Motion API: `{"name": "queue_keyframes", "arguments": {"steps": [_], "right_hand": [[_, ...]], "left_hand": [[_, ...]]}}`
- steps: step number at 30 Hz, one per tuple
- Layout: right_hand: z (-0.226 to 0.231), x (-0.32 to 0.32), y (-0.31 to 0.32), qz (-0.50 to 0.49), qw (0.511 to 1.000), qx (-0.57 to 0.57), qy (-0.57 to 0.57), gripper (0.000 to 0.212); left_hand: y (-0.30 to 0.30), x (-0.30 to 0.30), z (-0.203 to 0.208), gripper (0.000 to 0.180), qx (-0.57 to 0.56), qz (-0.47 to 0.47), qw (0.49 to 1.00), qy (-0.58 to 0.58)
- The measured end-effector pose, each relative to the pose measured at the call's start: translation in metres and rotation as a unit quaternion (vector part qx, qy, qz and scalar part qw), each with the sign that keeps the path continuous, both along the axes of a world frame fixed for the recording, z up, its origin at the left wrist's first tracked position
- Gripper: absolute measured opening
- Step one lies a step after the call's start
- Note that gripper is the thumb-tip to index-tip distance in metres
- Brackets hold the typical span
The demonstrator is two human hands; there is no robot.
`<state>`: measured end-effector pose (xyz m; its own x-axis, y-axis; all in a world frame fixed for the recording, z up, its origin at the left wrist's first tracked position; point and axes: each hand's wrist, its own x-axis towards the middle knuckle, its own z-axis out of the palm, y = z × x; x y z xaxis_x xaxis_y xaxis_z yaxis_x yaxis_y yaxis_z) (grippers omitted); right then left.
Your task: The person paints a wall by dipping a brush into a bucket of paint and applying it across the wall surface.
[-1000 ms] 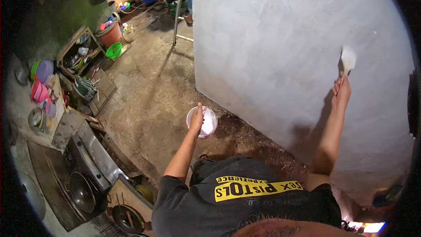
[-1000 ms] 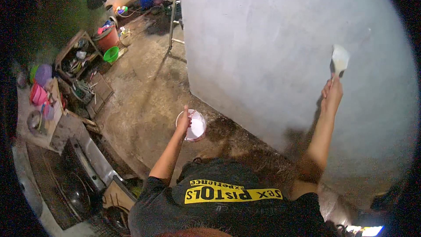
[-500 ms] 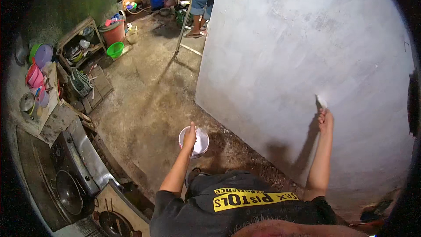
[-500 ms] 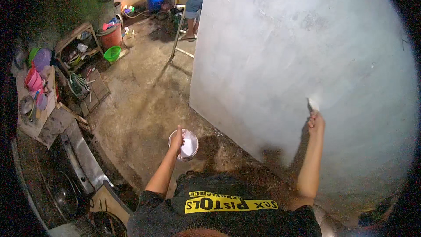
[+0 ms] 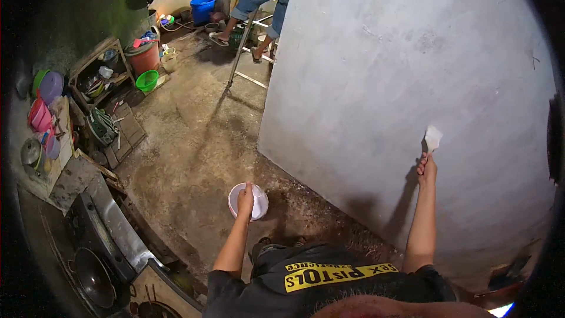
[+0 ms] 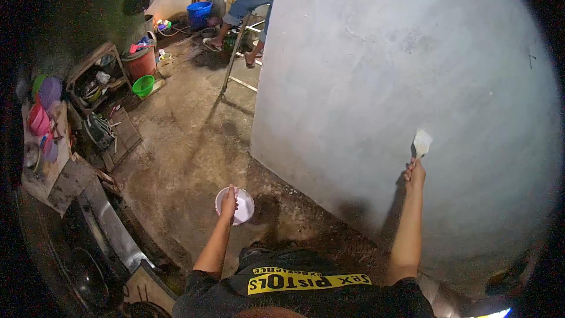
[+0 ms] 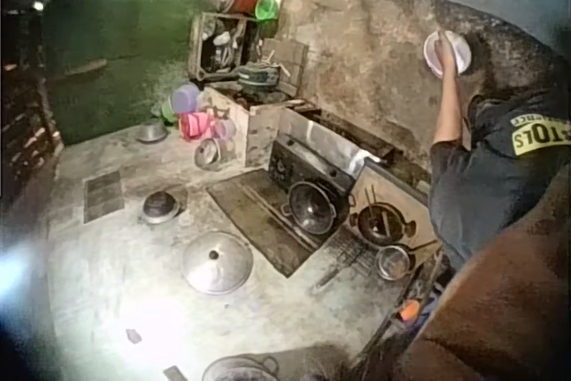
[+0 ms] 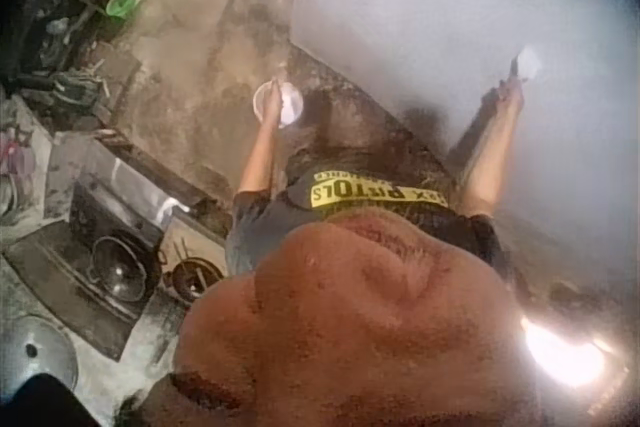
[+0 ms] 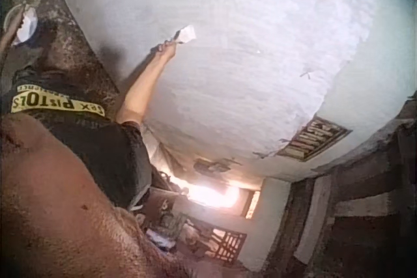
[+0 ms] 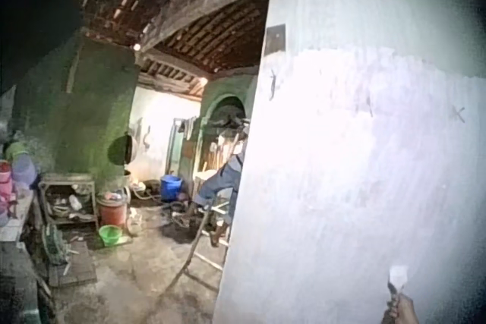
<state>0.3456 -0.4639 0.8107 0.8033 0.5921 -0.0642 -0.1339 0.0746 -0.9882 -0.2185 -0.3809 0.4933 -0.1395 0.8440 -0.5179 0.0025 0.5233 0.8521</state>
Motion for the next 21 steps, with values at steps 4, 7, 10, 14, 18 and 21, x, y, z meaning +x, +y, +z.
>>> {"name": "queue_keyframes", "arguments": {"steps": [4,7,10,14,18,21], "right_hand": [[-0.010,-0.003,-0.006,-0.007,0.999,-0.037,0.020,0.029],[-0.005,-0.004,-0.012,-0.003,0.999,-0.039,0.015,0.029],[-0.004,-0.007,-0.012,0.009,0.999,-0.035,0.004,0.026],[-0.004,-0.025,-0.016,-0.013,0.999,-0.023,0.023,0.033],[-0.010,-0.038,-0.009,0.017,0.998,-0.054,-0.027,0.029],[-0.020,-0.017,-0.015,0.094,0.995,-0.003,0.042,0.021]], "left_hand": [[-0.003,0.000,0.015,0.059,0.003,-0.004,1.000,-0.022],[-0.004,0.008,0.020,0.055,0.015,0.000,0.999,-0.044],[-0.006,0.012,0.011,0.058,0.008,-0.012,0.999,-0.044],[0.002,0.020,0.018,0.061,0.004,-0.051,0.997,-0.051],[-0.003,0.024,0.027,0.047,-0.024,-0.009,0.986,-0.166],[-0.003,0.028,0.044,0.060,-0.002,-0.052,0.991,-0.121]]}}
